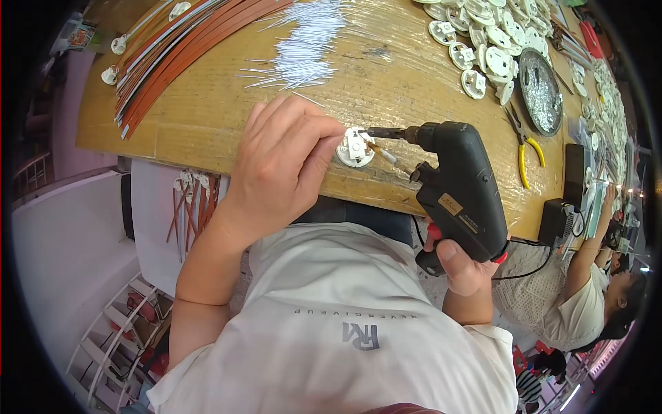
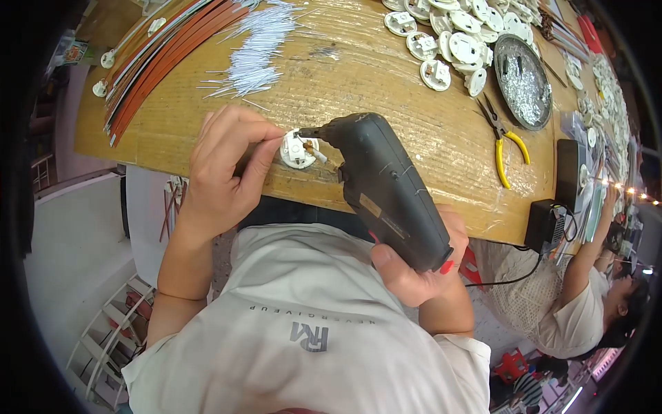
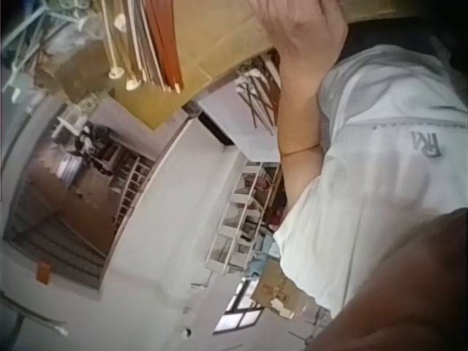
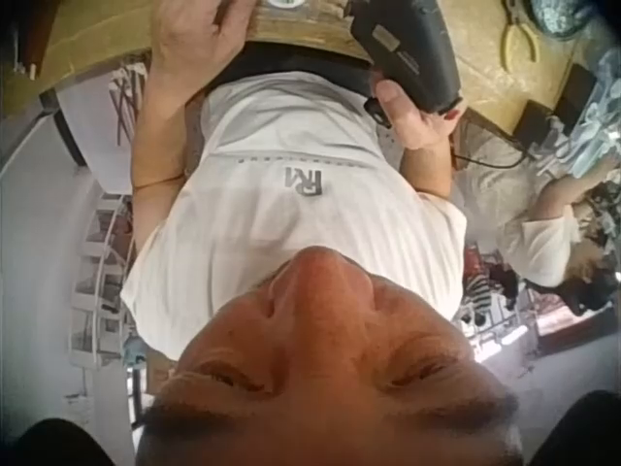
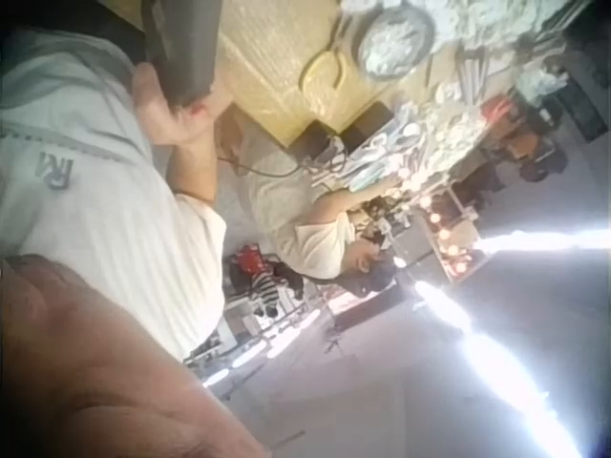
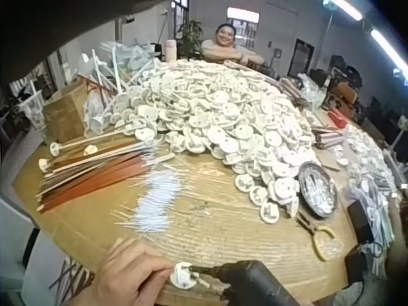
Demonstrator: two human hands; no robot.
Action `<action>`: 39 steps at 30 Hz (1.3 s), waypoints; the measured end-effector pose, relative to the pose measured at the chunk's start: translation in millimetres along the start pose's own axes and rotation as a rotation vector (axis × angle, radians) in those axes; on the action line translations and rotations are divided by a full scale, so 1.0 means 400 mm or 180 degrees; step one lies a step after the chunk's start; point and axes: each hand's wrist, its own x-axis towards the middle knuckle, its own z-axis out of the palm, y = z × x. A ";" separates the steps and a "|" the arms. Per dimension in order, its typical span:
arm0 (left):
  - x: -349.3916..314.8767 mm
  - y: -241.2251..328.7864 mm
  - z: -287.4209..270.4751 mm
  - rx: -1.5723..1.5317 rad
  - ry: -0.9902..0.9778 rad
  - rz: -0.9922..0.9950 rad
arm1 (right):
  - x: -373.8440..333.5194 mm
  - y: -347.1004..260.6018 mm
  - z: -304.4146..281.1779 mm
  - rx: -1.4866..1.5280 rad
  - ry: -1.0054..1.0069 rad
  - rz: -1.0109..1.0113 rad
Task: Applying hot glue to small circular components for assembly on a factory production floor.
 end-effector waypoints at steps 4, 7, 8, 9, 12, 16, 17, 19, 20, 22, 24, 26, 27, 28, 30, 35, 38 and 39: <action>0.001 0.000 0.001 -0.0037 0.0012 -0.0030 | 0.000 -0.002 0.005 0.0024 0.0034 0.0091; 0.000 -0.002 0.003 -0.0031 0.0013 -0.0020 | 0.000 -0.006 0.010 -0.0021 0.0071 0.0114; 0.000 -0.002 0.002 -0.0026 0.0011 -0.0016 | 0.001 -0.007 0.010 -0.0022 0.0063 0.0117; 0.000 -0.002 0.002 -0.0025 0.0013 -0.0024 | 0.001 -0.007 0.009 -0.0008 0.0047 0.0129; -0.002 -0.003 0.002 -0.0036 0.0015 -0.0038 | 0.002 -0.010 0.013 -0.0036 0.0061 0.0148; -0.004 -0.005 0.003 -0.0042 0.0020 -0.0035 | 0.002 -0.010 0.008 -0.0193 -0.0010 0.0161; -0.004 -0.006 0.003 -0.0046 0.0022 -0.0029 | 0.002 -0.010 0.010 -0.0194 -0.0015 0.0161; -0.001 -0.005 -0.002 -0.0045 0.0011 -0.0015 | 0.001 -0.009 0.014 -0.0091 0.0107 0.0157; 0.001 -0.005 -0.004 -0.0045 -0.0004 0.0004 | 0.001 -0.008 0.014 -0.0091 0.0103 0.0156; -0.001 -0.006 -0.002 -0.0037 0.0012 0.0007 | 0.001 -0.007 0.013 -0.0071 0.0097 0.0155; -0.003 -0.007 -0.002 -0.0026 0.0031 0.0005 | 0.003 -0.006 0.012 -0.0083 0.0056 0.0146; -0.004 -0.007 -0.001 -0.0064 0.0045 -0.0003 | 0.001 -0.005 0.010 -0.0094 0.0034 0.0138; -0.004 -0.007 -0.001 -0.0064 0.0046 -0.0004 | -0.001 -0.004 0.010 -0.0054 0.0049 0.0175; -0.003 -0.007 -0.001 -0.0059 0.0025 0.0004 | -0.002 -0.004 0.009 -0.0013 0.0066 0.0210; -0.002 -0.006 0.001 -0.0056 0.0002 0.0014 | -0.007 -0.005 0.011 0.0098 0.0177 0.0251; -0.005 -0.006 0.005 -0.0084 0.0055 -0.0061 | -0.025 -0.006 -0.013 0.0625 0.0189 0.0652; -0.002 -0.008 0.001 -0.0059 0.0074 -0.0004 | -0.022 -0.004 -0.014 0.0499 0.0185 0.0677; -0.002 -0.007 0.000 -0.0060 0.0074 -0.0003 | -0.024 0.006 -0.019 0.0330 0.0146 0.0572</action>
